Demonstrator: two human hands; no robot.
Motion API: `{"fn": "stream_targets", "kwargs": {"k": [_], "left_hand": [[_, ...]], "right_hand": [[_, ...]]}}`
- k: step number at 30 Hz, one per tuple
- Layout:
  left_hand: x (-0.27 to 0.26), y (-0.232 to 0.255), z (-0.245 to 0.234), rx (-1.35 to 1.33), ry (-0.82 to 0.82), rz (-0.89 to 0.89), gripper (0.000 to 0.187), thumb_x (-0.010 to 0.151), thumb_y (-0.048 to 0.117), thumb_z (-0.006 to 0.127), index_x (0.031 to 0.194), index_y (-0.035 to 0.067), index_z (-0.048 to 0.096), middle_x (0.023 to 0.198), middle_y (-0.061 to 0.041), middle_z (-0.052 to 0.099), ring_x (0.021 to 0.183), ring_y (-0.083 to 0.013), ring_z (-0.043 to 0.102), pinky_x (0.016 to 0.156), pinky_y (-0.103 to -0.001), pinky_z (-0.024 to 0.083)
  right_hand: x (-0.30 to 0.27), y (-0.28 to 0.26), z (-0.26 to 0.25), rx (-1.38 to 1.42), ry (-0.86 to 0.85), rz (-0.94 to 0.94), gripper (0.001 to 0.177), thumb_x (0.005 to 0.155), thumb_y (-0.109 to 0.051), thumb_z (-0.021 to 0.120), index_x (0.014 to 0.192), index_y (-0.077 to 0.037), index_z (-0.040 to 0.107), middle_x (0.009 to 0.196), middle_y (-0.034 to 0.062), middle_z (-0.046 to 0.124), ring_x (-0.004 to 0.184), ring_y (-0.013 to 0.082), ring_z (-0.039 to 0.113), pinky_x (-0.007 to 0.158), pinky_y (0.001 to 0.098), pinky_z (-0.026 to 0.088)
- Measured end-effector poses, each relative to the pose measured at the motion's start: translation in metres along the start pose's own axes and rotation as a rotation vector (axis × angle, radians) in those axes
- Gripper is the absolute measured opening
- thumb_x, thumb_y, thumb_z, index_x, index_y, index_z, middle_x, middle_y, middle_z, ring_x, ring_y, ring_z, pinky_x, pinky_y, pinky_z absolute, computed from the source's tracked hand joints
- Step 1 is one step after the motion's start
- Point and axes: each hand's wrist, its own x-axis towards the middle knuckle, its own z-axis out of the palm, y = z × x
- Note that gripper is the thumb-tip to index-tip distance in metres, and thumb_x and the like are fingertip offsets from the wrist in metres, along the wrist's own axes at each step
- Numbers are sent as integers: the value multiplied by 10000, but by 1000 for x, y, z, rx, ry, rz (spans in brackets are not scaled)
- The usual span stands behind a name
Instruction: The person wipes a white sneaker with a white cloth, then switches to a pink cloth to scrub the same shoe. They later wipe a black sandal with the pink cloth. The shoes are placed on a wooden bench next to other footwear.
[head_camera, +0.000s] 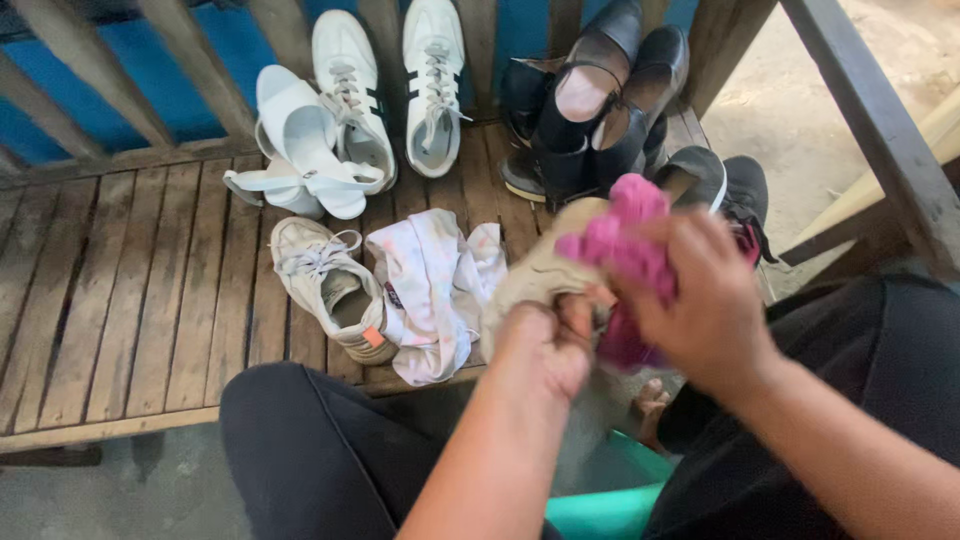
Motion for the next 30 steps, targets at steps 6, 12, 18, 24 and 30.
{"fn": "stream_targets", "kwargs": {"k": [6,12,18,24,30], "left_hand": [[-33,-5,14,157,25,-94,285,1003,205,526,1165,47,698,1039,-107,770,829,-203,753,694,-306,628],[-42,3,12,789,-58,5,415,933,385,633,1269,141,642,1125,-37,719,1004,-161,653,896,-329,499],[-23,7,0,894,-2,446,348,1003,299,530,1001,-17,676,869,-92,670,758,-168,590,675,-319,472],[-40,15,3,1013,-2,456,359,1015,313,532,833,23,638,720,-32,612,625,-115,516,573,-308,430],[-54,9,15,1009,-41,483,292,959,295,543,875,44,665,714,-37,634,592,-118,535,533,-308,428]], "right_hand": [[38,-2,-8,334,-175,541,320,954,-357,709,1032,-47,690,872,91,740,789,119,631,695,323,517],[31,-2,4,213,-205,659,317,933,-340,718,1077,-58,713,888,98,766,782,161,683,725,350,538],[-31,-19,29,-3,-13,-104,368,811,-94,687,1170,-19,660,1132,153,671,1091,361,603,970,457,446],[-20,-4,38,-9,-16,-221,293,885,-129,733,1149,-25,658,1117,145,671,1116,362,619,993,479,443],[41,-7,35,-73,-299,141,324,897,-277,781,1066,-21,675,1059,190,666,1076,397,596,932,468,464]]}}
